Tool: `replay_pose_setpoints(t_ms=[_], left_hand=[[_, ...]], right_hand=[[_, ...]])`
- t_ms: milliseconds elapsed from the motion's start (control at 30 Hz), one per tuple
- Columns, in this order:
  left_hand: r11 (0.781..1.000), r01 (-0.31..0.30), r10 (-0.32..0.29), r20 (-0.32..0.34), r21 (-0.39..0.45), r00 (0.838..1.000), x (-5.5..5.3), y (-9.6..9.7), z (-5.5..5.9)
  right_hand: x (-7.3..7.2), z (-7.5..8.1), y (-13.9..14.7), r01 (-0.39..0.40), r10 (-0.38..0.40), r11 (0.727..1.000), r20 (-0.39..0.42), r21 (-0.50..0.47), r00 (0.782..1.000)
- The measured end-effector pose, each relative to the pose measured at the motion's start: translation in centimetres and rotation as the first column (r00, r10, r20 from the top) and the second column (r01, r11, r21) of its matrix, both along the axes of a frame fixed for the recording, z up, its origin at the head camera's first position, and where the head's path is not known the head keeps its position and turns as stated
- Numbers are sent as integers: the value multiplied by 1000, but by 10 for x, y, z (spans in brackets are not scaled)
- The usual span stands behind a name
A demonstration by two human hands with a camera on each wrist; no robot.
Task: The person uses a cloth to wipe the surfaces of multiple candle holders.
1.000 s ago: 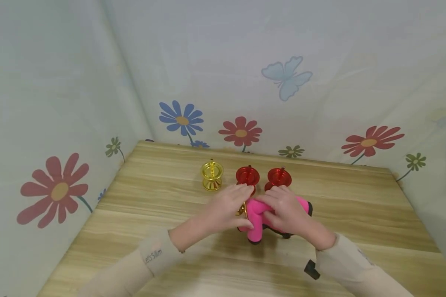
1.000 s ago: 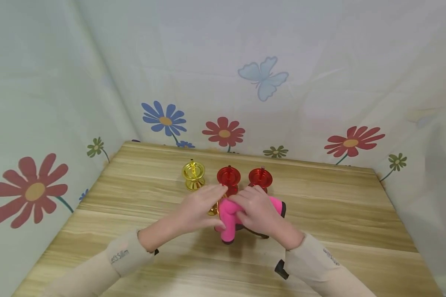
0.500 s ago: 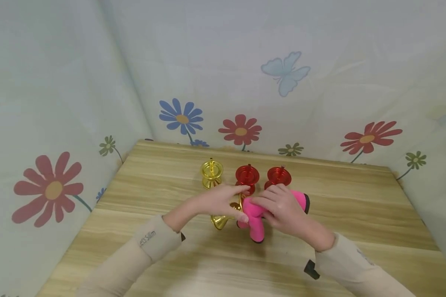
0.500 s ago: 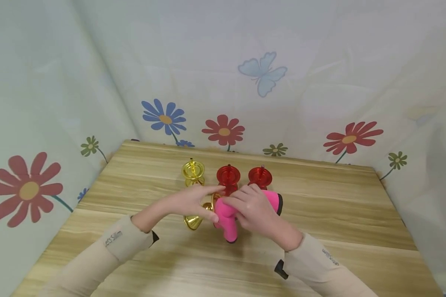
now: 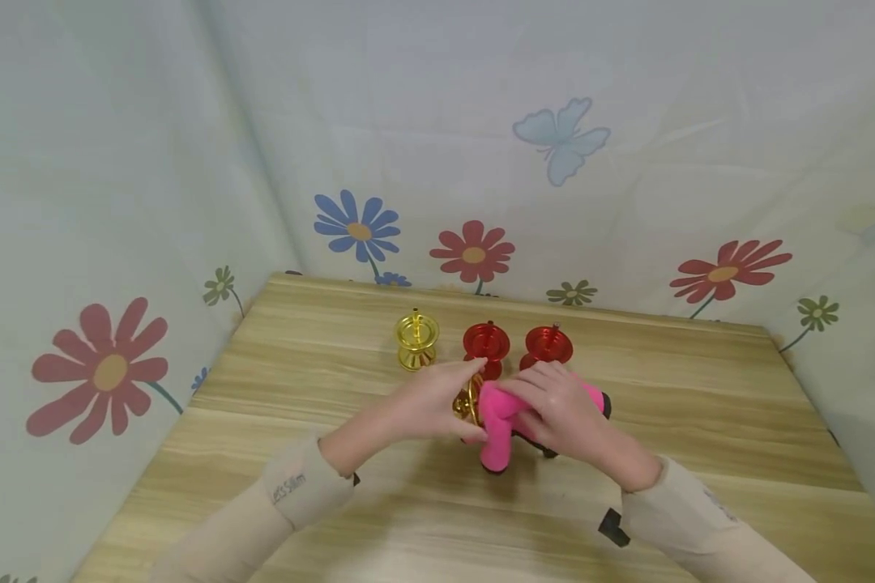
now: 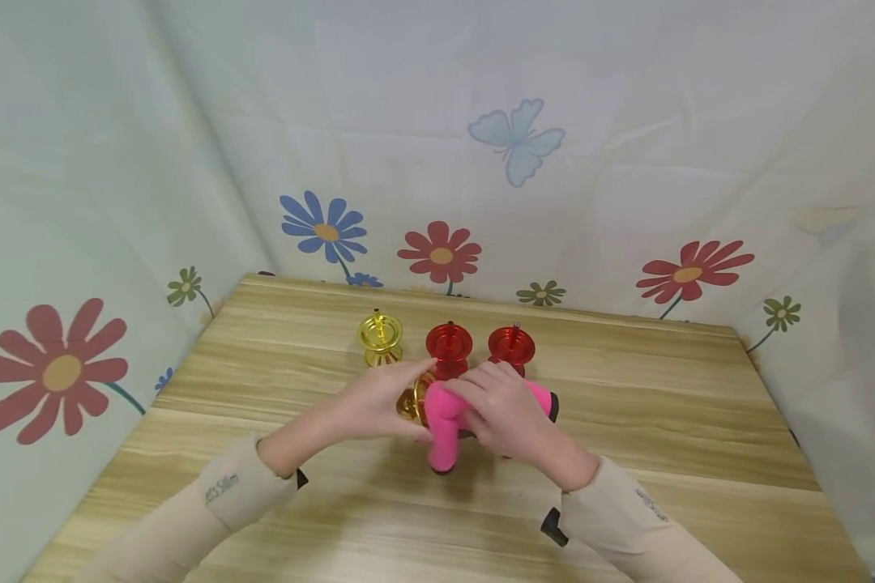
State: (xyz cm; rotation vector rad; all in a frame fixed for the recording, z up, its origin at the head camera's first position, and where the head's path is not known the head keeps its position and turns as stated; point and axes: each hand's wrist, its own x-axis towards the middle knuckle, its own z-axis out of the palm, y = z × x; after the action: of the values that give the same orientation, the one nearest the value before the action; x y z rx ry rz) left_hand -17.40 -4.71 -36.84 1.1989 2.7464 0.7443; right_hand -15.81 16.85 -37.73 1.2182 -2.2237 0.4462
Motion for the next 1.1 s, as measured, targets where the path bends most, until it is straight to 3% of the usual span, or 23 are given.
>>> replay_pose_setpoints(t_ms=[167,267,500,767,1100], left_hand=[[999,-32,33,-66,15,997,3,-6,-5],[997,-64,68,-66,52,995,2,-10,-9],[972,-160,156,36,169,987,2,-12,-14],[924,-228,166,214,308,963,7,0,-17],[866,-239,146,235,440,961,11,10,-22]], right_hand=[[-1,2,12,24,-22,999,78,-26,997],[1,3,21,73,-63,995,147,-64,987],[4,2,31,143,-107,976,209,-167,972],[2,-4,24,87,-39,967,200,-239,979],[8,-11,10,69,9,957,265,-283,964]])
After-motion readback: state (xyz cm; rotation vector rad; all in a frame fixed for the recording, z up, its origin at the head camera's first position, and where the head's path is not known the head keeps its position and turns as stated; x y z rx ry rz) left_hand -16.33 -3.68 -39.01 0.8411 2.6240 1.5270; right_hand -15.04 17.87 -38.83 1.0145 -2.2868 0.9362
